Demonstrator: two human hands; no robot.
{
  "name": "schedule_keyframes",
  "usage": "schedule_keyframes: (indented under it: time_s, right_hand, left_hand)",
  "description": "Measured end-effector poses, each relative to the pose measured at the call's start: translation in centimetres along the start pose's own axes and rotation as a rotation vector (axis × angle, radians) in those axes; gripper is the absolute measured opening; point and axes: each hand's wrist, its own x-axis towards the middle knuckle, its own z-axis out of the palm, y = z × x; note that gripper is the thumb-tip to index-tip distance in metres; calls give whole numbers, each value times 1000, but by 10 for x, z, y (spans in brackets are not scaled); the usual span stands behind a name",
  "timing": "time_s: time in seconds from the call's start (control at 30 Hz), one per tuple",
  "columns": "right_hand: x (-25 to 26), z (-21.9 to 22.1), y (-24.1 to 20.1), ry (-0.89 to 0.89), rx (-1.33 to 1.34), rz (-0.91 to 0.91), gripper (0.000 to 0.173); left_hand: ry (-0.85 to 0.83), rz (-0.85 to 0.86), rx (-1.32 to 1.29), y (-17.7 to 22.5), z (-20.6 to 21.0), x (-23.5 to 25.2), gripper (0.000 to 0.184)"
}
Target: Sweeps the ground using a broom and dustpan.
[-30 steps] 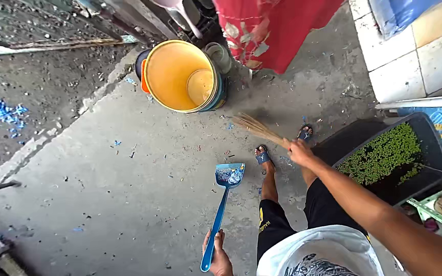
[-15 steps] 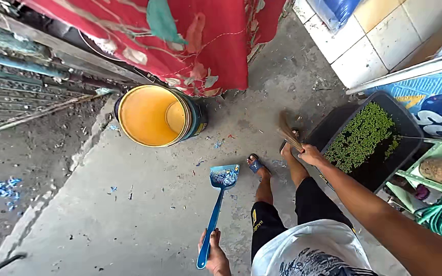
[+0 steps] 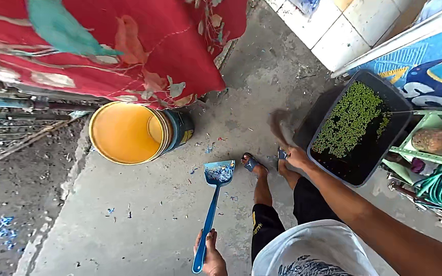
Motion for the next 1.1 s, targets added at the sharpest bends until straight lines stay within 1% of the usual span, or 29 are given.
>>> schedule_keyframes:
  time_s: [0.03, 0.07, 0.13, 0.2, 0.27, 0.33, 0.37, 0.4, 0.47, 0.5, 0.53, 0.6, 0.67, 0.73, 0.77, 0.8, 0.83, 0.9, 0.93, 0.97, 1.03, 1.1]
  right_hand:
    - [-14, 13, 5, -14, 6, -62, 64]
    - [-35, 21, 11, -16, 26, -87, 69]
    - [-82, 33, 18, 14, 81, -87, 71]
    - [-115, 43, 20, 59, 131, 2, 72]
    - [-117, 48, 22, 103, 212, 165, 71]
    - [-88, 52, 25, 124, 285, 312, 67]
    - [-71, 56, 28, 98, 262, 326, 63]
    - [-57, 59, 31, 29, 190, 285, 62]
    - [-51, 70, 38, -88, 48, 81, 68]
    - [-59, 71, 42, -88, 12, -2, 71]
    - [-72, 68, 47, -67, 3, -42, 73]
    - [-108, 62, 56, -4, 48, -44, 73]
    - [-130, 54, 56, 60, 121, 41, 73]
    - [-124, 50, 50, 104, 183, 183, 73]
    - [-108, 50, 47, 107, 213, 234, 72]
    - [-88, 51, 44, 87, 229, 248, 70]
    - [-68, 54, 44, 38, 210, 210, 67]
    - [-46, 63, 44, -63, 136, 7, 66]
    - [-47, 64, 42, -71, 118, -85, 69]
    - [-55, 62, 42, -59, 121, -140, 71]
    - [-83, 53, 43, -15, 163, -163, 71]
    - [-102, 41, 38, 62, 233, -93, 70]
  left_hand:
    - [-8, -5, 9, -2, -1, -2, 52]
    - [-14, -11, 17, -5, -2, -4, 52]
    - [-16, -14, 30, -8, -3, -6, 51]
    - [-2, -23, 44, -5, -4, -7, 50]
    - [6, -44, 55, 0, -2, -10, 48]
    - [8, -56, 64, 0, 1, -12, 48]
    - [7, -58, 65, -1, 1, -14, 47]
    - [5, -55, 71, -1, 1, -15, 47]
    - [-17, -37, 94, 2, -1, -14, 47]
    - [-35, -28, 92, 2, -1, -13, 47]
    - [-42, -25, 87, 0, -2, -13, 48]
    - [-42, -26, 85, -1, -7, -13, 48]
    - [-45, -15, 76, 1, -6, -9, 48]
    - [-45, -6, 71, 2, -1, -7, 48]
    - [-45, 0, 71, 2, 2, -6, 48]
    - [-48, 5, 70, 1, 6, -6, 48]
    - [-50, 8, 72, 0, 9, -7, 48]
    - [-54, 30, 87, 1, 12, -6, 48]
    - [-55, 44, 81, 1, 13, -4, 48]
    - [-57, 50, 73, 1, 13, -3, 48]
    - [-68, 38, 66, 1, 7, -7, 50]
    - [-61, 21, 58, 3, 5, -9, 51]
